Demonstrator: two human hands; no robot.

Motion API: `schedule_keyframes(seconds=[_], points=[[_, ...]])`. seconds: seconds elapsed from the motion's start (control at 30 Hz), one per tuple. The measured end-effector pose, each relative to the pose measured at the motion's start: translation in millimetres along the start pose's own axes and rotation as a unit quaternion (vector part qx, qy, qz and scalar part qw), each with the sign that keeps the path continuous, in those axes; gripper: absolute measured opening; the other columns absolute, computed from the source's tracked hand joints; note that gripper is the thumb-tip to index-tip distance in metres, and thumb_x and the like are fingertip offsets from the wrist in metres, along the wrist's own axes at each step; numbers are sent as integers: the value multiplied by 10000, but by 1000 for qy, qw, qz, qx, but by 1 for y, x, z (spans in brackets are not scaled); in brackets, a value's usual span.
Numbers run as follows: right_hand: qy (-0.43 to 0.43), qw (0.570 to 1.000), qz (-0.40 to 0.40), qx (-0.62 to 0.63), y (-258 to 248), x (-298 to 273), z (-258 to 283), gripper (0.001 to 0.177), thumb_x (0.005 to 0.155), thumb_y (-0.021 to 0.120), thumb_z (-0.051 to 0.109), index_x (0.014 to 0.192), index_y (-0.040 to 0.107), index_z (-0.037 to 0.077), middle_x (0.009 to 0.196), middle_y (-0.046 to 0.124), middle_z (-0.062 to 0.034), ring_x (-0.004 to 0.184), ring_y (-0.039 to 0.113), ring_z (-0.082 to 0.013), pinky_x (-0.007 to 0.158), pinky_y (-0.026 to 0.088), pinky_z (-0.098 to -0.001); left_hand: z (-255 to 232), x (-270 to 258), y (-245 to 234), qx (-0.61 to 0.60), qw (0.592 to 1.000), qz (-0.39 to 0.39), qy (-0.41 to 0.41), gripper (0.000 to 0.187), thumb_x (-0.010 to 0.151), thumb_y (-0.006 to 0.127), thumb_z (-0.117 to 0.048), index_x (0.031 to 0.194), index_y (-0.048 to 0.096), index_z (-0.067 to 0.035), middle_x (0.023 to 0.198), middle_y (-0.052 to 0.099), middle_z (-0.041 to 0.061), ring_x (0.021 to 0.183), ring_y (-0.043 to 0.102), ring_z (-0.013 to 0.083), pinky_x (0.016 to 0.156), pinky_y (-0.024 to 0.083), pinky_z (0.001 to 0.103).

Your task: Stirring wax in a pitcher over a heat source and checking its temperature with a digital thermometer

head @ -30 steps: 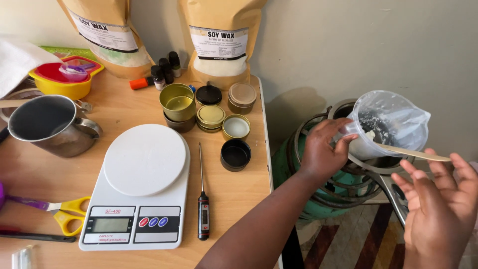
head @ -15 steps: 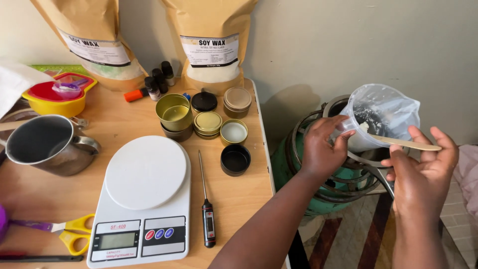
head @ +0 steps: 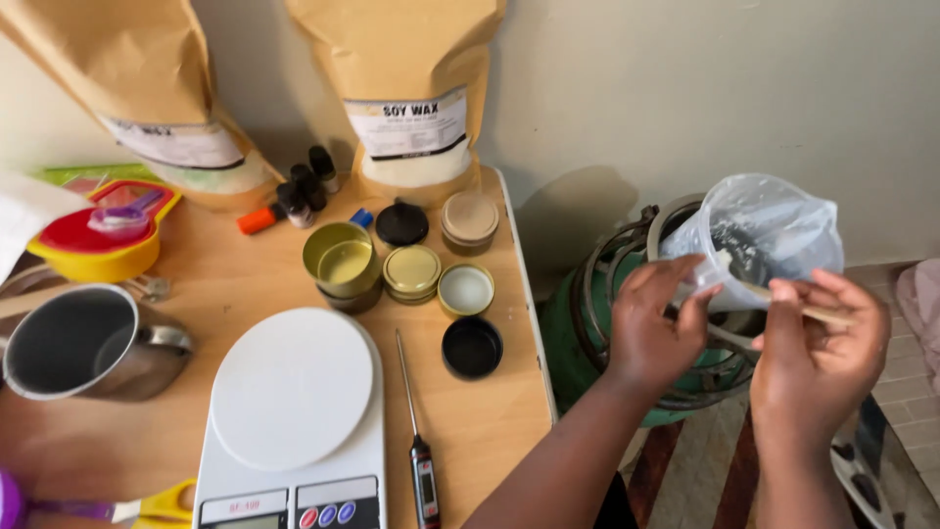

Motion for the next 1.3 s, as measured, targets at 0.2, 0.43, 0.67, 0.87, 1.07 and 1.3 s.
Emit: schedule_keyframes(seconds=[0.2, 0.43, 0.67, 0.87, 1.07, 1.3], points=[[60, 998, 13, -23, 8, 6, 16, 212, 1062, 520, -40, 1254, 431, -41, 1086, 596, -219, 828, 576, -177, 610, 467, -212, 3, 11, 0, -10, 1000, 8, 4, 286, 869, 551, -3, 1145, 604, -59, 1017, 637, 97, 946, 621, 291, 856, 506, 401], [105, 993, 46, -35, 6, 10, 10, 201, 1066, 492, -26, 1247, 410, -2, 1072, 585, -186, 638, 489, -138, 546, 386, -206, 10, 20, -9, -6, 1000, 23, -13, 302, 892, 500, -48, 1176, 598, -80, 1084, 631, 88, 1000, 628, 298, 902, 498, 406], [137, 982, 111, -71, -9, 13, 5, 176, 1076, 506, -56, 1232, 446, -1, 1075, 593, -185, 727, 526, -138, 594, 446, -203, 23, 5, -10, 19, 999, 37, -29, 287, 932, 622, -84, 1211, 589, -139, 1149, 642, 75, 1055, 637, 282, 947, 510, 399], [164, 975, 142, -39, -18, 12, 2, 166, 1025, 517, -35, 1183, 475, -11, 1057, 597, -176, 799, 566, -143, 687, 496, -204, 23, 7, -13, 57, 997, 56, -22, 296, 934, 654, -136, 1219, 577, -118, 1159, 647, 71, 1065, 639, 268, 961, 494, 398], [197, 965, 171, -38, -19, 23, 5, 145, 1000, 520, 18, 1124, 507, -57, 1059, 619, -220, 864, 613, -207, 743, 514, -235, 24, 17, -10, 39, 995, 92, -15, 320, 934, 627, -73, 1244, 550, -88, 1151, 638, 137, 1106, 639, 310, 975, 532, 434], [223, 937, 264, -46, -45, 29, -44, 197, 935, 520, 19, 1106, 485, -73, 1114, 612, -269, 891, 627, -261, 750, 555, -307, 31, 16, -8, 67, 991, 111, 26, 258, 980, 566, -82, 1235, 542, -49, 1127, 630, 143, 1040, 647, 319, 974, 542, 453]])
Point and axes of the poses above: each hand's wrist, its own x-axis towards the middle knuckle, its own y-axis out of the palm, z = x × y, the point moved 2 cm from there along x, towards the middle knuckle
